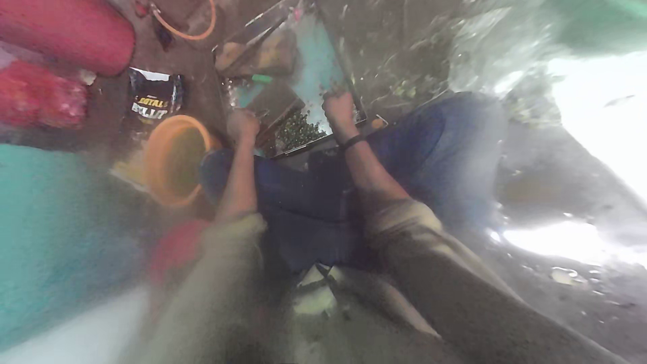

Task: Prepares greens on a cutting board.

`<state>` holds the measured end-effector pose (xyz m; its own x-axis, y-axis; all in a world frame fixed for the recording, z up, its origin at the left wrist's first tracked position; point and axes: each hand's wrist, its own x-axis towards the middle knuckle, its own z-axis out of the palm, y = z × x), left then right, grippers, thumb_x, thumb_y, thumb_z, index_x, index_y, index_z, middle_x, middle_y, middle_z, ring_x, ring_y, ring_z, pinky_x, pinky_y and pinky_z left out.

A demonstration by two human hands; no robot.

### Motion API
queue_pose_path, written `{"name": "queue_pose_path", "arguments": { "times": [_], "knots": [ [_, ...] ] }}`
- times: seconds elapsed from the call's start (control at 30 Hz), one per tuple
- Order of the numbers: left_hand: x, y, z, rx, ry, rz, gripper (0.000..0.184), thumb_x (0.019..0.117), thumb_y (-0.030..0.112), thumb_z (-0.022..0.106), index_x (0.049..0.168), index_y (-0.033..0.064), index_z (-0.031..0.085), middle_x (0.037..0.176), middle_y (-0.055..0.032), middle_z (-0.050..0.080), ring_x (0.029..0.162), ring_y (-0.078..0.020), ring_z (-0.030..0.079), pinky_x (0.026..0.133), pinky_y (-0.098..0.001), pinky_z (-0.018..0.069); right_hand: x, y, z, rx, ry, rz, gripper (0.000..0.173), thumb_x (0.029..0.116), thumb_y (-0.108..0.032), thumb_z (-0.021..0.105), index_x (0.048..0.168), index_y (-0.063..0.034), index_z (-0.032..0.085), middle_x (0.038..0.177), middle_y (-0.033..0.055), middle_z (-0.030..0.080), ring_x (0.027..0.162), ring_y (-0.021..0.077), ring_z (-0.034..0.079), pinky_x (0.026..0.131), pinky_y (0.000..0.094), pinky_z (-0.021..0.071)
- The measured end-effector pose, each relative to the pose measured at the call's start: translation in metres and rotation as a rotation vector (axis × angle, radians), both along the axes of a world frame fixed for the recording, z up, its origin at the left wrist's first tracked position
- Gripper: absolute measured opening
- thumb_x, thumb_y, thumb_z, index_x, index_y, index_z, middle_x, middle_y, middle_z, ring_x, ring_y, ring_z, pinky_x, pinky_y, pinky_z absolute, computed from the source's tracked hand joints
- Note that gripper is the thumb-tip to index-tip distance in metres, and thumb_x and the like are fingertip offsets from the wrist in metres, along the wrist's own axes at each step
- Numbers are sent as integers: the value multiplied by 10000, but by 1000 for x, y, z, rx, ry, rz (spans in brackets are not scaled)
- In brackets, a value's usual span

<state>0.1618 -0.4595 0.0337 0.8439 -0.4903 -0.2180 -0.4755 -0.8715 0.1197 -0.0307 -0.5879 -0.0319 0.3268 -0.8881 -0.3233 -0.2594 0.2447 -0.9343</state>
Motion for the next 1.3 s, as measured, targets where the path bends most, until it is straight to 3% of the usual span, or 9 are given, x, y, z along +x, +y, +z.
{"name": "queue_pose_path", "arguments": {
  "times": [0.1, 0.2, 0.27, 0.33, 0.47, 0.77, 0.93, 1.1, 1.3],
  "knots": [
    [-3, -1, 0, 20, -85, -41, 282, 873, 217, 738, 1139, 123, 752, 1241, -193, 707, 1169, -396, 673, 922, -647, 543, -2, 0, 2, 22, 19, -1, 421, 1047, -211, 532, 1449, -108, 605, 1183, 151, 716, 926, 256, 693, 828, 473, 567],
    [11, 0, -11, -107, -130, -232, 575, 754, 175, 854, 1305, 126, 700, 1475, -163, 564, 1382, -372, 522, 1118, -573, 470, 0, 0, 1, 18, 23, 0, 422, 1054, -233, 532, 1450, -108, 604, 1204, 151, 712, 935, 254, 694, 833, 468, 570],
    [14, -2, -13, -101, -69, -277, 606, 792, 206, 849, 1354, 78, 662, 1481, -194, 561, 1396, -390, 513, 1147, -594, 438, 0, 1, 1, 24, 20, 0, 414, 1059, -237, 536, 1445, -104, 605, 1194, 145, 714, 917, 245, 694, 824, 460, 573],
    [13, -4, -12, -38, 14, -248, 517, 861, 244, 807, 1311, 29, 669, 1369, -246, 632, 1292, -430, 599, 1077, -644, 474, -1, 2, 1, 20, 33, 5, 384, 1056, -227, 527, 1410, -121, 633, 1111, 128, 717, 834, 227, 670, 769, 455, 559],
    [21, -7, -19, -43, 27, -283, 394, 917, 212, 747, 1307, 173, 706, 1430, -161, 613, 1343, -368, 571, 1125, -584, 461, 2, 1, -3, -7, 56, 31, 381, 1052, -222, 531, 1402, -121, 644, 1167, 130, 725, 898, 241, 691, 826, 477, 563],
    [9, -11, -27, -34, -47, -334, 290, 938, 248, 711, 1219, 185, 750, 1299, -128, 694, 1248, -351, 636, 1046, -630, 494, 3, 11, 3, -19, 49, 71, 345, 1029, -169, 524, 1329, -165, 695, 968, 96, 711, 718, 192, 621, 690, 438, 540],
    [1, -13, -30, -43, -55, -410, 294, 951, 205, 680, 1238, 179, 741, 1280, -113, 714, 1225, -337, 661, 1045, -613, 510, 11, 27, 9, -133, 213, 210, 350, 1032, -212, 541, 1347, -204, 692, 1186, 107, 739, 1068, 286, 705, 918, 562, 558],
    [-1, -14, -25, -36, -39, -402, 345, 936, 207, 708, 1280, 180, 723, 1338, -135, 681, 1266, -350, 635, 1061, -590, 505, 24, 45, 16, -295, 516, 446, 412, 1041, -313, 524, 1435, -228, 609, 1184, 157, 736, 1085, 377, 714, 864, 621, 569],
    [1, -12, -18, -36, 26, -352, 371, 908, 196, 725, 1279, 179, 721, 1380, -144, 641, 1307, -350, 600, 1081, -588, 495, 36, 45, 37, -360, 667, 567, 372, 973, -311, 608, 1218, -42, 685, 1139, 224, 715, 1083, 412, 699, 844, 623, 553]
  ]
}}
